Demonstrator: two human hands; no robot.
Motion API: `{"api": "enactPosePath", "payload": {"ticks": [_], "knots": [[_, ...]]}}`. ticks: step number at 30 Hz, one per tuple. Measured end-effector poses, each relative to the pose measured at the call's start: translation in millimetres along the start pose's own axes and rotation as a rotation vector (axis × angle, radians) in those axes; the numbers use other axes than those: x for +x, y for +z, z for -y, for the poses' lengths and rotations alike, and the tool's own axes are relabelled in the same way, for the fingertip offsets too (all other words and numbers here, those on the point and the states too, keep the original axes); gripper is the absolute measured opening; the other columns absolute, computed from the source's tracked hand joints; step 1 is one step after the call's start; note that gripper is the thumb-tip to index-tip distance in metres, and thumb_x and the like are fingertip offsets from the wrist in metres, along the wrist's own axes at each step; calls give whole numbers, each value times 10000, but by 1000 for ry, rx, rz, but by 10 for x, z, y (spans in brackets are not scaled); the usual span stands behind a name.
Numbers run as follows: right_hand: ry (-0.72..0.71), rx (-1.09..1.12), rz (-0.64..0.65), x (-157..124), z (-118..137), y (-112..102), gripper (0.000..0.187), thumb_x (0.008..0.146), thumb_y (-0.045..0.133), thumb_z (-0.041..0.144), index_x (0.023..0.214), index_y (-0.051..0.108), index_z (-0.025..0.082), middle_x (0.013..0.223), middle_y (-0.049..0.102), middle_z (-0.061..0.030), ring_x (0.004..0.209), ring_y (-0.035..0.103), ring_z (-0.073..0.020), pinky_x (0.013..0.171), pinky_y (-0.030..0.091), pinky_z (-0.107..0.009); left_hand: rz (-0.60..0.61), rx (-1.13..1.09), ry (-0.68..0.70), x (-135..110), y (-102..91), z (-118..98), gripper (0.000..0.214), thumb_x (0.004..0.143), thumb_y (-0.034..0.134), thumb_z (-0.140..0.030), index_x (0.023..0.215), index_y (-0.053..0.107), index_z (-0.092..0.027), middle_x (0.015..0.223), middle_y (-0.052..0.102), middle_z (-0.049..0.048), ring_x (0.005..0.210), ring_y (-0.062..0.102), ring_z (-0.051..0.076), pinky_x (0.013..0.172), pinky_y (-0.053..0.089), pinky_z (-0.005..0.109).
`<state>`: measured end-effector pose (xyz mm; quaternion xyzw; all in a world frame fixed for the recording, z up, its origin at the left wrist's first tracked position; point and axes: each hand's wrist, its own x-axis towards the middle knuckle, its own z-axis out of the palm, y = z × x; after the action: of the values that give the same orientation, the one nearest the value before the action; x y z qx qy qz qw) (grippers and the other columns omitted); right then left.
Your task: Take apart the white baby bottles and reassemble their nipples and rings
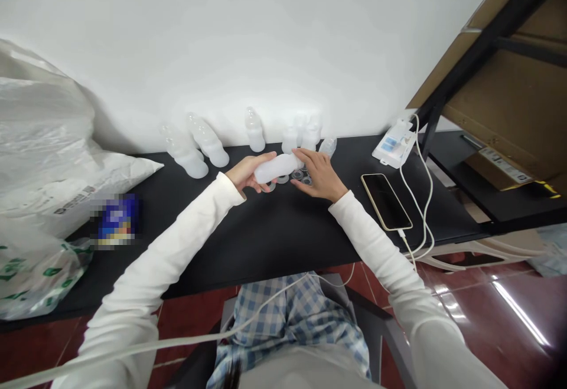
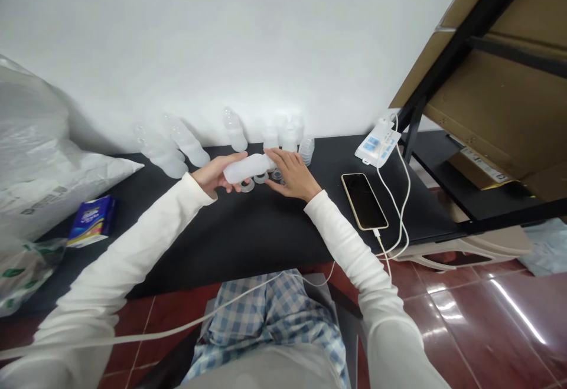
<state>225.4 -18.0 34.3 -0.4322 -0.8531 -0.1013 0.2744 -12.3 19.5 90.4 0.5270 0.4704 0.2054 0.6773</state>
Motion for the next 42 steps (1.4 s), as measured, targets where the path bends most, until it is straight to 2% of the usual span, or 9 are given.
{"api": "enactPosePath", "payload": {"ticks": [3, 8, 13, 16, 21, 24, 28, 33, 42], "knots": [[31, 5, -24, 13, 8, 0, 605, 1024, 379, 486, 1543, 353, 177, 1396, 561, -180, 1273, 526, -299, 1027, 429, -453, -59, 112, 123, -21, 17, -41, 586, 762, 742, -637, 1008, 711, -106, 703, 739, 113, 463, 664, 208, 346, 464, 250], [57, -94, -91, -22, -75, 107, 446, 1025, 431, 417, 1415, 514, 218, 1223, 618, -149, 1173, 573, -276, 983, 451, -439, -69, 230, 157, -44, 61, -52, 535, 753, 756, -620, 910, 743, -109, 692, 737, 93, 565, 673, 189, 464, 480, 252], [184, -208, -389, -60, -220, 195, 230, 1018, 452, 325, 1149, 614, 229, 1105, 640, -113, 1085, 603, -241, 937, 484, -433, 16, 60, 152, -64, -42, -11, 540, 818, 682, -605, 1075, 741, -134, 914, 773, 119, 744, 712, 207, 607, 516, 277], [285, -211, -502, -50, -267, 172, 288, 1002, 488, 385, 1218, 585, 220, 1180, 627, -134, 1138, 595, -260, 963, 486, -461, -94, -29, 229, 59, -156, 76, 553, 800, 693, -612, 1083, 722, -137, 960, 762, 125, 856, 721, 238, 668, 527, 295], [387, -98, -388, -18, -234, 122, 505, 997, 475, 469, 1432, 474, 213, 1320, 600, -163, 1236, 570, -294, 1035, 467, -501, -465, 77, 356, 490, -198, 241, 417, 733, 789, -453, 975, 631, -153, 1004, 731, 98, 947, 696, 224, 854, 535, 345], [409, -27, -423, -26, -246, 135, 560, 990, 473, 521, 1442, 443, 193, 1333, 610, -169, 1236, 579, -292, 1045, 468, -512, -617, 235, 396, 727, -123, 263, 435, 694, 819, -285, 1022, 554, -178, 1144, 694, 94, 1030, 684, 215, 973, 506, 371], [421, 0, -509, -56, -307, 168, 519, 974, 489, 567, 1329, 497, 189, 1307, 627, -178, 1231, 588, -291, 1033, 471, -524, -634, 460, 352, 964, 15, 211, 456, 730, 799, -241, 1073, 506, -177, 1171, 662, 112, 1050, 680, 244, 1003, 491, 405], [446, -76, -482, -66, -333, 171, 495, 958, 503, 595, 1239, 545, 190, 1232, 658, -178, 1166, 615, -300, 995, 470, -510, -624, 577, 345, 1178, 152, 84, 504, 771, 785, -237, 1164, 488, -131, 1170, 647, 169, 1141, 647, 288, 1027, 470, 405], [465, -115, -392, -28, -241, 88, 436, 967, 518, 547, 1225, 598, 206, 1103, 697, -131, 1031, 630, -270, 906, 470, -433, -559, 539, 370, 1408, 277, 28, 604, 777, 754, -164, 1301, 457, -126, 1325, 611, 227, 1285, 590, 317, 1096, 448, 464]]}}
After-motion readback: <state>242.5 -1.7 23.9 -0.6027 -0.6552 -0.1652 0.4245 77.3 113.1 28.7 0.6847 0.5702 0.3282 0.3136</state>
